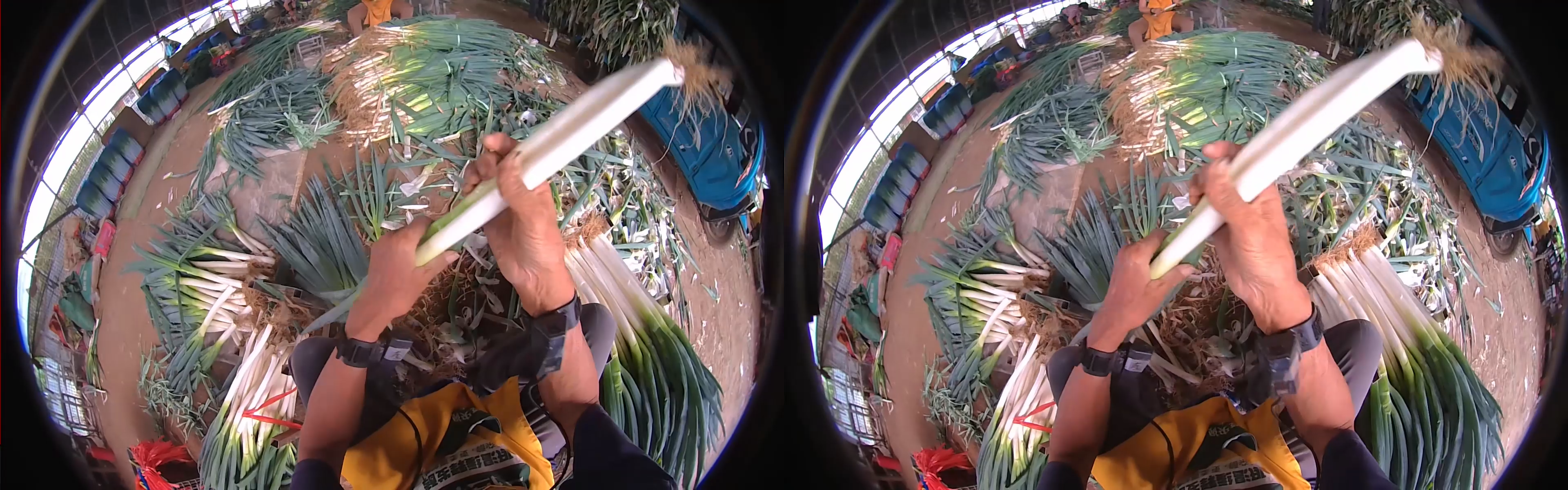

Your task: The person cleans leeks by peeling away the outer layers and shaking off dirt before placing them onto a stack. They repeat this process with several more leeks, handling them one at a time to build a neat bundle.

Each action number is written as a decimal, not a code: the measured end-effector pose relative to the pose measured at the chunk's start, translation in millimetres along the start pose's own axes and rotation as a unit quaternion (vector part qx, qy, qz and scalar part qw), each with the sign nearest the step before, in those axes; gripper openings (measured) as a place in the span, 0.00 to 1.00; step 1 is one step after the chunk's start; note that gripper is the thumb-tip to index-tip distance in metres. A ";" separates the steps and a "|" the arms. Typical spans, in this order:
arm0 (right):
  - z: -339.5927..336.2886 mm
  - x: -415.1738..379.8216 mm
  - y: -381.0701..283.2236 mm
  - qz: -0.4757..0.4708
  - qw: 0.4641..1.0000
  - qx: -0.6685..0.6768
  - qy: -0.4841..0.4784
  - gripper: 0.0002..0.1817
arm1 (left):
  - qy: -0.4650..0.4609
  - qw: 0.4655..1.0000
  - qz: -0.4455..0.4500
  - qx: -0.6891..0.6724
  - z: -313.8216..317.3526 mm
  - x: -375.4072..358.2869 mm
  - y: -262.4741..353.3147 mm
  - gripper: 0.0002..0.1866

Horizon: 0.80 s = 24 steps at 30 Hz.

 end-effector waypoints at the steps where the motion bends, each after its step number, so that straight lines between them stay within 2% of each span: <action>1: 4.8 2.0 3.8 -0.004 1.000 -0.017 -0.024 0.33 | -0.012 1.000 -0.002 -0.009 -5.9 2.1 -2.0 0.26; 2: 12.0 3.4 7.4 -0.007 0.998 -0.033 -0.046 0.36 | -0.018 0.999 0.008 -0.050 -10.3 3.3 -1.4 0.26; 6: 15.8 -19.5 41.2 0.063 0.984 -0.098 -0.135 0.33 | -0.050 0.984 0.021 -0.172 -23.1 5.3 -9.2 0.27; 8: 7.7 -42.5 57.6 0.083 0.973 -0.184 -0.108 0.28 | -0.045 0.975 0.028 -0.215 -26.5 6.3 -12.1 0.24; 11: 8.8 -53.8 65.0 0.039 0.958 -0.255 -0.122 0.21 | -0.008 0.973 -0.020 -0.231 -25.9 -1.2 -26.1 0.27; 13: 6.9 -52.2 64.9 0.017 0.948 -0.298 -0.113 0.19 | 0.047 0.967 -0.048 -0.245 -16.8 -5.8 -42.1 0.33; 16: 15.3 -45.5 53.6 0.023 0.919 -0.367 -0.144 0.18 | 0.007 0.958 -0.079 -0.277 -21.2 -7.5 -36.2 0.37; 19: 22.6 -45.8 50.6 -0.038 0.908 -0.383 -0.162 0.18 | 0.027 0.943 -0.093 -0.320 -6.3 -2.3 -61.7 0.37; 23: 17.2 -75.8 66.5 0.067 0.946 -0.285 -0.140 0.43 | 0.036 0.948 -0.130 -0.287 -18.1 -7.6 -50.8 0.35; 24: 17.5 -78.7 65.3 0.067 0.945 -0.289 -0.136 0.43 | 0.031 0.945 -0.126 -0.299 -18.2 -5.1 -49.3 0.35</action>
Point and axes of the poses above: each hand's wrist, its own x-axis towards the middle knuckle, its own z-axis out of the palm, y = z × x, the point moved 7 cm from there along x, towards the middle knuckle, and after that the axes turned 14 degrees about -z, right-handed, at the moved point
